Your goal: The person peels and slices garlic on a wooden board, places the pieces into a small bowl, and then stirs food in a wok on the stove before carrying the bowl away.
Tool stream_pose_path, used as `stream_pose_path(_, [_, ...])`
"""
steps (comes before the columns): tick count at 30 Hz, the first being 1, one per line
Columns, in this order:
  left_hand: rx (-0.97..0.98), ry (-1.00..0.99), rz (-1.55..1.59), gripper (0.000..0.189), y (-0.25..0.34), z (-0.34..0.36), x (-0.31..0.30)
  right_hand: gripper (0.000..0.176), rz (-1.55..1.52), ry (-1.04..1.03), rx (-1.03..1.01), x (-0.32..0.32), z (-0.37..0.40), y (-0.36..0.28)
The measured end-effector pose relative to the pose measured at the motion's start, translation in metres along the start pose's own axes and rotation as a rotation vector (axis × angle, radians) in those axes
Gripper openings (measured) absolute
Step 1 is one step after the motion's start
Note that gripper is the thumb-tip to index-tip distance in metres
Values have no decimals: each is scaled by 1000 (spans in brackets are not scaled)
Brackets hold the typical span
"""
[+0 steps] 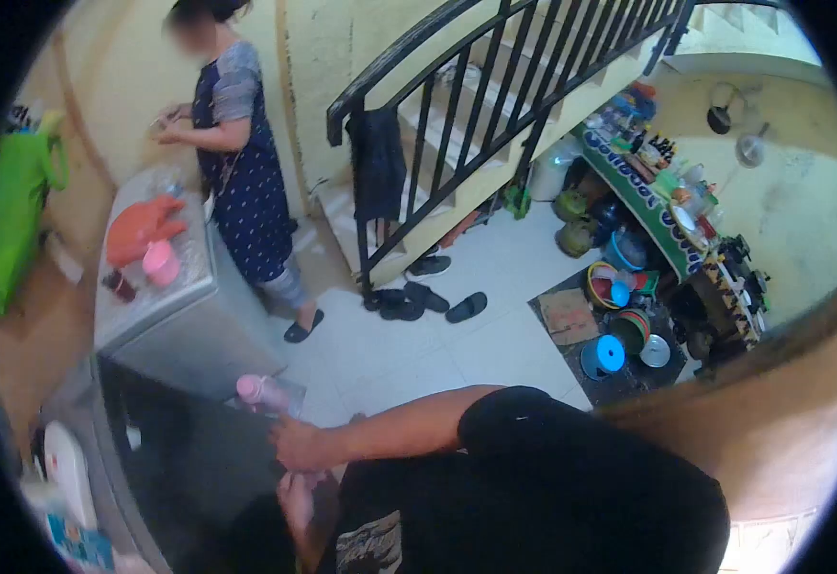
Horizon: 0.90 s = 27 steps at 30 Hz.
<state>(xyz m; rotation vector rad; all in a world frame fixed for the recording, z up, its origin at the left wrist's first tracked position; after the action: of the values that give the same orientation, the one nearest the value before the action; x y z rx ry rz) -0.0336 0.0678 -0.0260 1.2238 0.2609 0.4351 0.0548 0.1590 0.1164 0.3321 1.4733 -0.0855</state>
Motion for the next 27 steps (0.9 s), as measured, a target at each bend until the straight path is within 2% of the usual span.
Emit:
stream_pose_path(2, [-86, -247, 101, 26, 53, -6, 12, 27, -75, 93, -23, -25, -10, 11])
stream_pose_path(3, [-197, -267, 189, 26, 39, -13, 82, 27, -112, -45, -40, 10, 26, 57])
stream_pose_path(5, [-167, -274, -33, 23, 94, -51, 86, 26, -118, 32, 5, -9, 10, 98])
stream_pose_path(7, [-93, -293, -92, 23, 86, -110, 102, 26, -193, 22, 72, -13, 9, 150])
stream_pose_path(9, [-21, -326, -164, 22, 107, -159, 124, 26, -282, 23, 154, -5, 15, 204])
stream_pose_path(11, [354, -496, -612, 23, 173, -185, 202, 26, -365, 251, 333, 3, 43, 270])
stream_pose_path(12, [364, -537, -631, 23, 198, -190, 240, 26, -367, 262, 377, 1, 63, 297])
stream_pose_path(14, [13, -703, -327, 22, 229, -190, 325, 24, -463, 415, 479, -14, 120, 358])
stream_pose_path(15, [24, -739, -346, 22, 239, -195, 368, 24, -451, 430, 518, -12, 147, 380])
stream_pose_path(17, [-34, -913, -292, 20, 244, -197, 455, 22, -365, 613, 660, -12, 213, 426])
stream_pose_path(18, [-110, -938, -352, 18, 228, -212, 490, 22, -443, 533, 731, -3, 241, 450])
stream_pose_path(19, [-102, -967, -371, 18, 228, -215, 529, 22, -432, 547, 763, 4, 273, 468])
stream_pose_path(21, [48, -1120, -486, 15, 229, -205, 620, 20, -392, 689, 885, 14, 350, 505])
stream_pose_path(23, [19, -1177, -402, 13, 217, -194, 700, 19, -323, 706, 977, 32, 416, 534])
stream_pose_path(25, [-164, -1225, -359, 9, 211, -172, 775, 21, -574, 850, 1128, 41, 492, 567])
stream_pose_path(26, [-132, -1241, -433, 10, 215, -161, 810, 24, -643, 879, 1246, 40, 530, 577])
stream_pose_path(27, [-138, -1250, -447, 10, 205, -166, 841, 24, -647, 887, 1261, 44, 558, 590])
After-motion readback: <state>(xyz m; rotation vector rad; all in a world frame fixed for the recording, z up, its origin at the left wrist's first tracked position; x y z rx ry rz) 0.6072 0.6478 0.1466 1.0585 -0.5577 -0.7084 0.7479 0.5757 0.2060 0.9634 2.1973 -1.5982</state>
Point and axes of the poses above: each hand's wrist, its own z-axis away from the middle knuckle, its own x-axis out of the palm, y = z × x, the point moved 8 cm from there along -z, towards the middle knuckle, and after that the axes turned 10 degrees about z, right-handed, at the moved point
